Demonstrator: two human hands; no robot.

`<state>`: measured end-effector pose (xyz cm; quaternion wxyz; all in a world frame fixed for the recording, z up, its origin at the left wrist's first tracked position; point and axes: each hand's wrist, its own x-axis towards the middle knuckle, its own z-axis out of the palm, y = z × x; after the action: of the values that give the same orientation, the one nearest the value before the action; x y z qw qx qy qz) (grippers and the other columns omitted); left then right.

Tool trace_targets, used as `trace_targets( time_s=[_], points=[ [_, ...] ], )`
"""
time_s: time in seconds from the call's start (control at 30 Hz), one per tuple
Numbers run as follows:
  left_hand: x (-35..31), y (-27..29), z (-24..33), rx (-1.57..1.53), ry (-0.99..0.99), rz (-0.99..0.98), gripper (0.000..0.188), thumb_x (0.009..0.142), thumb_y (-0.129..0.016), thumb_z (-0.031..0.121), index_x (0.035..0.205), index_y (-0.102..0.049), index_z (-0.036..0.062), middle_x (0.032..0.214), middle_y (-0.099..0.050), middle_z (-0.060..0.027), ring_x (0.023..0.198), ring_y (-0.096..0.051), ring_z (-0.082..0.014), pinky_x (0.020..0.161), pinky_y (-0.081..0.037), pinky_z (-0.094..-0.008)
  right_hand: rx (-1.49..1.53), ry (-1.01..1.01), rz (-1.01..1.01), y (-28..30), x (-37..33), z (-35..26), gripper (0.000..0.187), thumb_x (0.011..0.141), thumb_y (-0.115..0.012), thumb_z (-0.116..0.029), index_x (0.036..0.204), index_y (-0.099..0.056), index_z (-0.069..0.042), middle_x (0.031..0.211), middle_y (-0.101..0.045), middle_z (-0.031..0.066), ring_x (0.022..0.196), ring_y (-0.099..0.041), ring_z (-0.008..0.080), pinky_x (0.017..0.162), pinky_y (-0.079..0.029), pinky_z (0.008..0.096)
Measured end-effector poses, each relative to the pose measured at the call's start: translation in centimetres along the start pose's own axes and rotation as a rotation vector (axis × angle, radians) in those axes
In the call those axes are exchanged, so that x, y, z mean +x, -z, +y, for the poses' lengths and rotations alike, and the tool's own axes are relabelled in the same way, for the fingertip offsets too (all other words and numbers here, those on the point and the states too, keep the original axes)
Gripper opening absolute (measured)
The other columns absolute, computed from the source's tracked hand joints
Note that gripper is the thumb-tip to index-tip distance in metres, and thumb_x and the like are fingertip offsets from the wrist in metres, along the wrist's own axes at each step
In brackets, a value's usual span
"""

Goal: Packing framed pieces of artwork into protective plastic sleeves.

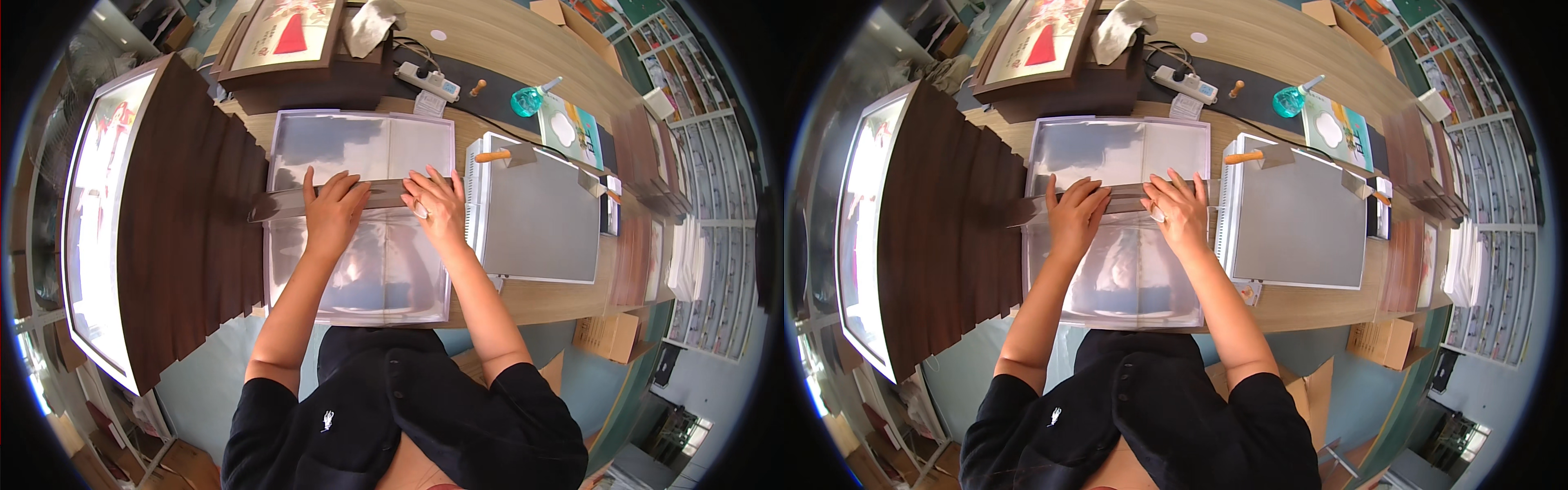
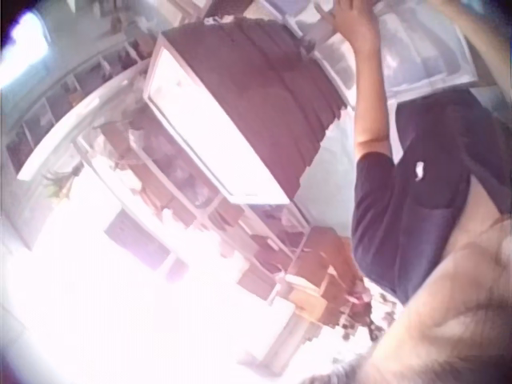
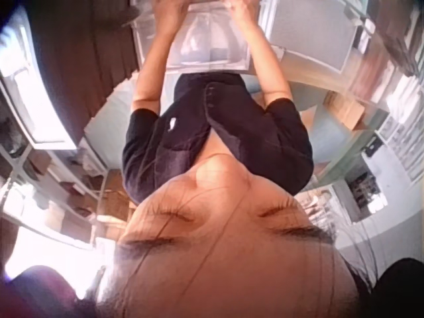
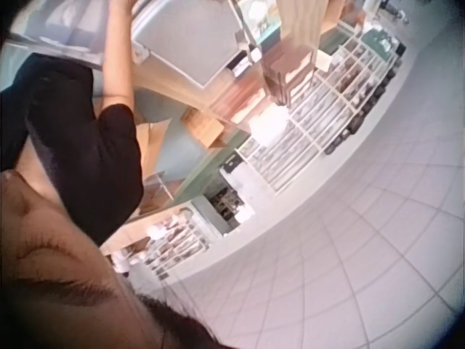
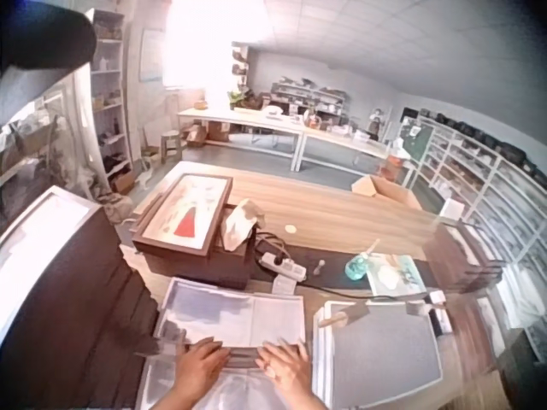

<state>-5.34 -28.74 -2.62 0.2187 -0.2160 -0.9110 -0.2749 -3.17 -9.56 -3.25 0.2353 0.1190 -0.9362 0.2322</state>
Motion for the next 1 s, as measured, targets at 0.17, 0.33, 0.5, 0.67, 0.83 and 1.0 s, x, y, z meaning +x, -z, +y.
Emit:
trace_targets(
  time_s=[0.17,0.33,0.5,0.67,0.83,1.0],
  points=[
    [0.1,0.1,-0.3,0.047,-0.073,0.003,0.014,0.076,-0.065,0.013,0.091,-0.065,0.0125,0.098,-0.064,0.0006,0.099,-0.058,-0.0176,0.103,-0.023,-0.0504,0.02,0.005,-0.007,0.2,0.2,-0.4,0.019,0.078,-0.066,-0.022,0.093,-0.068,-0.011,0.104,-0.064,0.0034,0.11,-0.053,0.0272,0.101,-0.026,0.0497],
    [0.1,-0.2,-0.5,0.019,-0.09,0.002,0.014,0.076,-0.065,0.011,0.09,-0.064,0.0124,0.095,-0.064,0.0006,0.095,-0.059,-0.0162,0.102,-0.024,-0.0481,0.04,-0.013,0.014,-0.2,0.3,-0.6,0.015,0.077,-0.065,-0.017,0.091,-0.068,-0.01,0.105,-0.063,0.0029,0.113,-0.051,0.0272,0.102,-0.024,0.0504],
    [0.5,-0.3,-0.2,-0.033,-0.041,-0.013,0.011,0.076,-0.065,0.009,0.087,-0.063,0.0111,0.094,-0.064,0.0001,0.09,-0.06,-0.0159,0.103,-0.023,-0.0468,0.069,-0.049,0.036,-0.4,1.1,-0.6,0.005,0.076,-0.063,-0.01,0.08,-0.064,-0.007,0.105,-0.063,0.0046,0.114,-0.05,0.027,0.102,-0.023,0.0508],
    [0.6,-0.1,0.1,-0.052,-0.067,-0.001,0.011,0.077,-0.065,0.008,0.087,-0.063,0.0107,0.094,-0.064,-0.0006,0.091,-0.06,-0.0162,0.103,-0.022,-0.0464,0.04,-0.054,0.073,-0.4,0.8,-0.5,0.01,0.076,-0.063,-0.011,0.087,-0.062,-0.011,0.102,-0.062,0.0031,0.111,-0.051,0.026,0.102,-0.023,0.0484],
    [-0.1,0.0,-0.3,-0.035,-0.061,0.027,0.011,0.076,-0.065,0.008,0.087,-0.063,0.01,0.093,-0.065,-0.0016,0.09,-0.06,-0.0169,0.103,-0.022,-0.0462,0.108,-0.08,0.154,-0.2,1.8,-0.2,0.021,0.069,-0.065,-0.006,0.088,-0.057,-0.009,0.096,-0.058,0.0074,0.106,-0.051,0.0259,0.094,-0.035,0.0442],
    [0.1,0.6,0.2,-0.067,-0.041,0.021,0.008,0.076,-0.066,0.006,0.083,-0.063,0.0091,0.09,-0.066,-0.0027,0.088,-0.061,-0.0183,0.102,-0.024,-0.0453,-0.112,-0.438,0.01,4.3,3.8,5.4,0.028,0.08,-0.06,-0.022,0.105,-0.054,-0.01,0.087,-0.063,0.0109,0.081,-0.063,0.0278,0.063,-0.047,0.0401]
  ],
)
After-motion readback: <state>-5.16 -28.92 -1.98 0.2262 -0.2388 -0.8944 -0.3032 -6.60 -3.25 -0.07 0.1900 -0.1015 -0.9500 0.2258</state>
